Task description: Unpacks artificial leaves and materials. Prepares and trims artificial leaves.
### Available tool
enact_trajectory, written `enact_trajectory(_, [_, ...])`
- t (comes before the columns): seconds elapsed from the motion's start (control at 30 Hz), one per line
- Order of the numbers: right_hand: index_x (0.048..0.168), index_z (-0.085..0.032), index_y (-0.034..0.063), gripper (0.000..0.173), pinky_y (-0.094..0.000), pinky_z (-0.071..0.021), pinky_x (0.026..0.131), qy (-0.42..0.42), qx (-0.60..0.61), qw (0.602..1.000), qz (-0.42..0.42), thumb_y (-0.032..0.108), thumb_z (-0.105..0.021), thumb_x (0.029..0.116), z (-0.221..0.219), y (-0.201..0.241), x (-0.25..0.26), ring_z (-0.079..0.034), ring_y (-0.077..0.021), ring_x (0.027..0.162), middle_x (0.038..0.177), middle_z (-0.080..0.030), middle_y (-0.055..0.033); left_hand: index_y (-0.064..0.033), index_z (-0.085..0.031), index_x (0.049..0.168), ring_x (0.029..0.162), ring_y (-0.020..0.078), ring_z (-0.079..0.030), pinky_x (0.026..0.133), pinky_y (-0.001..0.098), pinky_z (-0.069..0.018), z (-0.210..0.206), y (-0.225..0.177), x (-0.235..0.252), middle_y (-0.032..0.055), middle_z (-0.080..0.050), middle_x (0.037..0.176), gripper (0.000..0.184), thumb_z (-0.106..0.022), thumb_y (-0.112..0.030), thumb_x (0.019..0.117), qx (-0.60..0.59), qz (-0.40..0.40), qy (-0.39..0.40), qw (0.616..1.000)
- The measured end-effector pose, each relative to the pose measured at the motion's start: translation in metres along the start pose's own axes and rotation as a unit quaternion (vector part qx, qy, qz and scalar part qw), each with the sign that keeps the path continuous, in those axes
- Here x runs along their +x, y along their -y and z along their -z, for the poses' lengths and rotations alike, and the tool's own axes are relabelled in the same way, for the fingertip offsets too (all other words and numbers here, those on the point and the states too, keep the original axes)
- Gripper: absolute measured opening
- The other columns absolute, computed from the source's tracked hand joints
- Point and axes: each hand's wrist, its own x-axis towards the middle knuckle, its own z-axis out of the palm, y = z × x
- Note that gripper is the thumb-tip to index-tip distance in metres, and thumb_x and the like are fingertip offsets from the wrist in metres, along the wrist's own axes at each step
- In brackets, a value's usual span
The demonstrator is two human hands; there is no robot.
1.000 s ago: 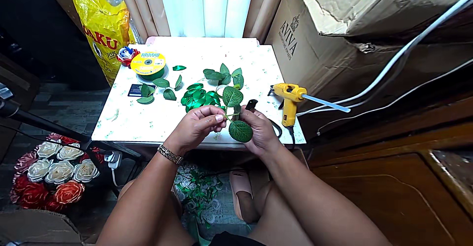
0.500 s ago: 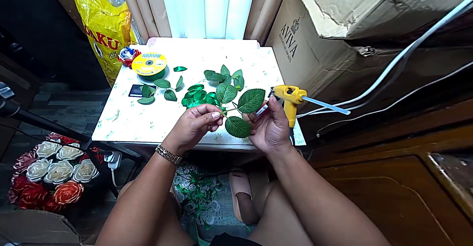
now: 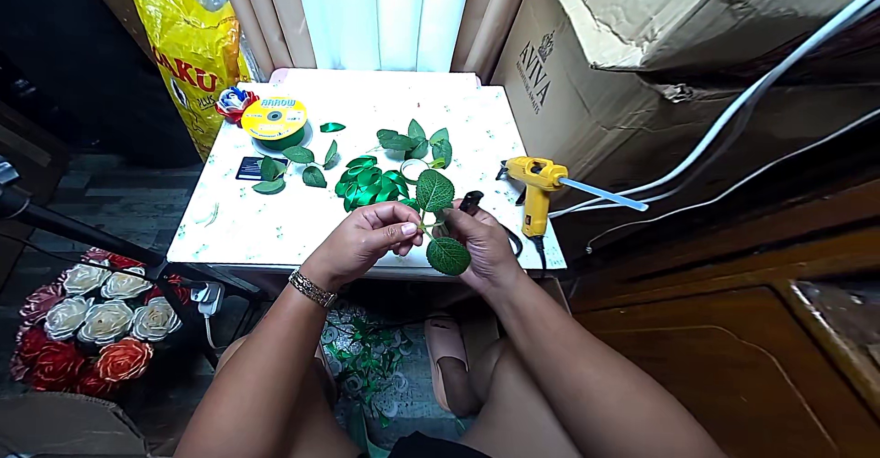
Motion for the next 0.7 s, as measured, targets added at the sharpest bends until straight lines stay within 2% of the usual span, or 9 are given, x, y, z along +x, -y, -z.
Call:
enact_trajectory(0.1, [0.089, -0.065, 0.0114, 0.015, -0.0131, -0.0427, 0.046, 0.018, -0.009, 1.0, 0.006, 0.009, -0.058, 0.1018, 0.0, 0.001, -0.001, -0.051, 0.0003, 0.048, 0.066, -0.061, 0.0019, -0.0116, -0.071, 0.095, 0.074, 0.0034, -0.062, 0.07, 0.018, -0.0522, 0.001, 0.0, 0.001, -0.0011, -0.069, 0.085, 0.02, -0.053, -0.005, 0.101, 0.005, 0.0, -0.004, 1.0])
enact_trajectory(0.17, [0.089, -0.068, 0.0145, 0.018, -0.0132, -0.044, 0.048, 0.022, 0.01, 0.999, 0.027, 0.015, -0.057, 0.1027, 0.004, 0.005, 0.002, -0.052, 0.0005, 0.05, 0.067, -0.062, 0.0036, -0.0112, -0.071, 0.094, 0.073, 0.0037, -0.062, 0.069, 0.0178, -0.052, 0.003, -0.001, 0.0, -0.0005, -0.069, 0.085, 0.021, -0.052, -0.005, 0.1013, 0.008, 0.002, -0.012, 1.0])
enact_trajectory(0.27, [0.094, -0.067, 0.018, 0.027, -0.0145, -0.0459, 0.049, 0.028, 0.053, 0.997, 0.046, 0.03, -0.047, 0.1081, 0.014, 0.012, 0.008, -0.056, -0.0005, 0.054, 0.072, -0.066, 0.0042, -0.0109, -0.069, 0.095, 0.073, 0.004, -0.062, 0.068, 0.0178, -0.052, 0.006, -0.004, -0.001, -0.0004, -0.069, 0.086, 0.021, -0.051, -0.005, 0.1021, 0.031, 0.002, -0.014, 0.999])
enact_trajectory(0.37, [0.091, -0.069, 0.0196, 0.04, -0.0143, -0.0466, 0.05, 0.047, 0.073, 0.994, 0.065, 0.035, -0.037, 0.1105, 0.022, 0.016, 0.009, -0.056, -0.0008, 0.054, 0.069, -0.063, 0.0063, -0.0118, -0.069, 0.096, 0.073, 0.003, -0.062, 0.068, 0.0174, -0.0522, 0.009, -0.006, -0.002, -0.002, -0.069, 0.086, 0.021, -0.05, -0.005, 0.1023, 0.051, 0.003, -0.009, 0.999])
enact_trajectory(0.43, [0.092, -0.072, 0.0201, 0.038, -0.0145, -0.0479, 0.051, 0.081, 0.083, 0.989, 0.089, 0.035, -0.041, 0.1093, 0.026, 0.014, 0.009, -0.057, -0.0009, 0.055, 0.07, -0.064, 0.0068, -0.0121, -0.069, 0.096, 0.074, 0.0031, -0.062, 0.069, 0.0175, -0.0525, 0.01, -0.007, -0.002, -0.0023, -0.069, 0.087, 0.02, -0.051, -0.005, 0.1024, 0.052, 0.005, -0.005, 0.999])
enact_trajectory(0.57, [0.094, -0.072, 0.0209, 0.017, -0.0161, -0.0494, 0.053, 0.136, 0.052, 0.981, 0.125, 0.032, -0.062, 0.1015, 0.029, 0.011, 0.005, -0.057, -0.0014, 0.057, 0.073, -0.064, 0.0057, -0.0116, -0.069, 0.097, 0.074, 0.0027, -0.062, 0.069, 0.0169, -0.0525, 0.01, -0.007, -0.001, -0.0019, -0.069, 0.086, 0.021, -0.051, -0.005, 0.1028, 0.045, 0.008, 0.004, 0.999])
enact_trajectory(0.7, [0.09, -0.073, 0.0179, 0.015, -0.0154, -0.0456, 0.049, 0.13, 0.037, 0.988, 0.08, 0.02, -0.062, 0.0998, 0.022, 0.008, 0.002, -0.054, -0.001, 0.052, 0.067, -0.063, 0.0044, -0.0121, -0.069, 0.097, 0.074, 0.0025, -0.062, 0.068, 0.0165, -0.0524, 0.011, -0.006, -0.001, -0.0018, -0.069, 0.086, 0.02, -0.051, -0.006, 0.1028, 0.036, 0.018, 0.022, 0.999])
